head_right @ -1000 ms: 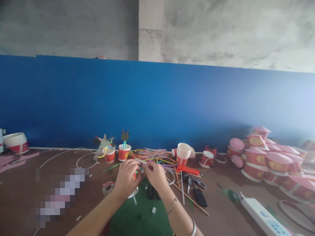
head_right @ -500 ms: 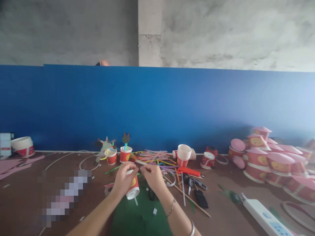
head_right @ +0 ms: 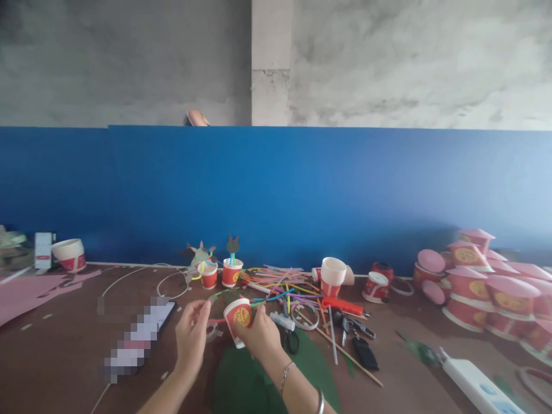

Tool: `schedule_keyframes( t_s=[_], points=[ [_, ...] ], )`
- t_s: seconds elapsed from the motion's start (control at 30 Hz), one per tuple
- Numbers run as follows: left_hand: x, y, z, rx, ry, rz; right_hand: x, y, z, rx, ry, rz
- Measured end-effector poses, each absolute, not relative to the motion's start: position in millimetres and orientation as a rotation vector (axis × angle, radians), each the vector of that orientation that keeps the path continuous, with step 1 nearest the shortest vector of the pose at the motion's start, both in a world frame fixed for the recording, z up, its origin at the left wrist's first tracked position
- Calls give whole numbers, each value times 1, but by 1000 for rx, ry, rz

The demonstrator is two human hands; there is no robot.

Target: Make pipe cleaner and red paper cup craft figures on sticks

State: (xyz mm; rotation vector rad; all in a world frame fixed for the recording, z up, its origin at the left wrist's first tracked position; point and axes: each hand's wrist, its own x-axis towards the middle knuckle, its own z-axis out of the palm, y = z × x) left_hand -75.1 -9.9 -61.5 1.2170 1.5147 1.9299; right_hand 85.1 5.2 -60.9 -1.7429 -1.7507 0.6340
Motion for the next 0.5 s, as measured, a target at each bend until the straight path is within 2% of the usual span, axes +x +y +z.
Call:
schedule_keyframes(
  t_s=[0.2, 0.37, 0.5],
  points=[
    [-70, -5, -55, 1074, 1369, 2076, 103, 8, -57, -1585, -1403, 716],
    [-51, 10, -48, 733, 1034, 1860, 109, -2, -59, -1366, -1307, 779],
    [-35, 27, -43, 735, 901, 1824, 106, -6, -71, -1279, -1178, 779]
  ],
)
